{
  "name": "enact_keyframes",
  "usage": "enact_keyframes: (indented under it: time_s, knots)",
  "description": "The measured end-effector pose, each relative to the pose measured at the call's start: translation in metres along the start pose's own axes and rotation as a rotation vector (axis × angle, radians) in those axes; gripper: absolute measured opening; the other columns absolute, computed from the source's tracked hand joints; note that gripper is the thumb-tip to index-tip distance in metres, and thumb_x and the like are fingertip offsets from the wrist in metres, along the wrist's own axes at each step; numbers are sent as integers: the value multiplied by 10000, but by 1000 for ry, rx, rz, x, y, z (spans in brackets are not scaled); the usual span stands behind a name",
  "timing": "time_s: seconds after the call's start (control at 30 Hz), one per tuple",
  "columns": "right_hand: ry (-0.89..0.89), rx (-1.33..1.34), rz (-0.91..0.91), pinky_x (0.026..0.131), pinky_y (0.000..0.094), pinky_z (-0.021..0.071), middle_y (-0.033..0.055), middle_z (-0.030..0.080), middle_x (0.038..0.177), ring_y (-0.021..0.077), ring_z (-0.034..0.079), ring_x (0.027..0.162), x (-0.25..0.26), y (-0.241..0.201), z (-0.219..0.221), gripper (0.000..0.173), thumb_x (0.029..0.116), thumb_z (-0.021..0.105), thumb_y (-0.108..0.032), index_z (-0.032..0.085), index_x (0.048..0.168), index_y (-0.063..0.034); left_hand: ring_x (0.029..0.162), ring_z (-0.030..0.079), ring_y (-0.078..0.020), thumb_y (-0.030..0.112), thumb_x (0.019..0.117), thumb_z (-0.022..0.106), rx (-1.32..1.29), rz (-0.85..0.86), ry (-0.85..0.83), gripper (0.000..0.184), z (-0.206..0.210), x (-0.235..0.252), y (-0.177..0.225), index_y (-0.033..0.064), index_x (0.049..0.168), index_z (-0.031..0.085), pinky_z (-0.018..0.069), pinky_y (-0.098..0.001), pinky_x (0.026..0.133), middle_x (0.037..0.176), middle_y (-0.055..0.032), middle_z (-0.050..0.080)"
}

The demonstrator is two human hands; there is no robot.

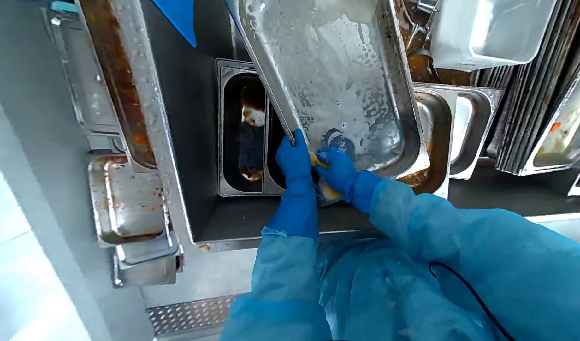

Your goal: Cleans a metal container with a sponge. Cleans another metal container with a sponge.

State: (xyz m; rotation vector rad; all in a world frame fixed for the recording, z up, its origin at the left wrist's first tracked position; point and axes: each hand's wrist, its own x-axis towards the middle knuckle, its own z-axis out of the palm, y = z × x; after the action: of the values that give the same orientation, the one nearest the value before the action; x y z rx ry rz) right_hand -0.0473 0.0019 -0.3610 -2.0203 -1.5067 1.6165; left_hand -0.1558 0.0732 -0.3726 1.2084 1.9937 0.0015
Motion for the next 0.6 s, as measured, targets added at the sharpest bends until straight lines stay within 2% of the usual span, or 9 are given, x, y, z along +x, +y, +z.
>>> enact_keyframes:
  time_s: [0.07, 0.17, 0.23, 0.3, 0.4, 0.43, 0.5, 0.53, 0.6]
  knots:
    - [-138, -46, -160, 1093, 489, 479, 148, 697, 1250, 293, 620, 1241, -7, 12, 0, 227, 981, 636, -139, 750, 1148, -37, 980, 694, -356, 474, 1056, 504, -73, 8, -50, 522, -3, 11, -5, -5, 1044, 713, 520, -590, 896, 974, -219, 713]
    - [-523, -434, -314, 1112, 511, 462, 109, 681, 1333, 305, 605, 1283, -14, 17, -28, 275, 992, 642, -140, 736, 1248, -106, 927, 699, -293, 457, 1031, 562, -131, 36, -53, 466, -6, 21, -8, 21, 1014, 725, 531, -549, 870, 936, -171, 717]
    - [-622, -579, -284, 1094, 531, 470, 80, 675, 1357, 307, 595, 1302, -15, 14, -37, 307, 991, 650, -160, 725, 1289, -162, 867, 687, -256, 439, 1018, 597, -176, 21, -28, 424, -4, 19, -9, 38, 987, 731, 531, -519, 828, 888, -140, 707]
    - [-479, -420, -124, 1031, 542, 507, 98, 717, 1244, 305, 634, 1227, -14, 5, -26, 272, 996, 646, -185, 740, 1250, -154, 823, 672, -229, 438, 1007, 620, -216, 11, -10, 407, -3, 20, -11, 49, 958, 727, 530, -495, 792, 846, -116, 691]
    - [-37, 104, 188, 919, 549, 567, 81, 756, 1069, 256, 709, 1026, -7, -13, 5, 211, 910, 769, -268, 786, 1098, -171, 805, 661, -223, 452, 998, 630, -260, 0, -25, 425, -1, 22, -15, 40, 943, 714, 529, -491, 779, 829, -111, 676]
    - [2, 172, 161, 932, 527, 569, 77, 753, 1079, 242, 706, 1035, -7, -13, 10, 195, 909, 774, -235, 788, 1087, -156, 809, 662, -218, 455, 998, 629, -264, -3, -39, 430, -4, 25, -15, 36, 950, 711, 534, -487, 785, 836, -112, 674]
    - [-90, 97, -106, 1009, 506, 534, 128, 744, 1126, 277, 680, 1123, -15, -1, 11, 176, 931, 717, -103, 786, 1090, -78, 780, 629, -203, 444, 997, 637, -269, -7, -48, 425, -8, 29, -15, 28, 929, 691, 514, -461, 761, 812, -101, 639]
    - [-171, -21, -245, 1029, 504, 521, 127, 747, 1133, 290, 673, 1146, -18, 6, 6, 175, 938, 699, -81, 785, 1090, -80, 760, 616, -194, 438, 991, 646, -274, -5, -35, 418, -7, 29, -17, 30, 911, 686, 507, -448, 744, 793, -92, 626]
    - [-296, -192, -320, 1048, 524, 506, 110, 741, 1182, 303, 655, 1197, -15, 1, -5, 223, 966, 664, -85, 777, 1155, -119, 768, 633, -172, 438, 980, 659, -292, 4, -16, 398, -6, 26, -21, 47, 928, 710, 519, -431, 753, 801, -75, 652]
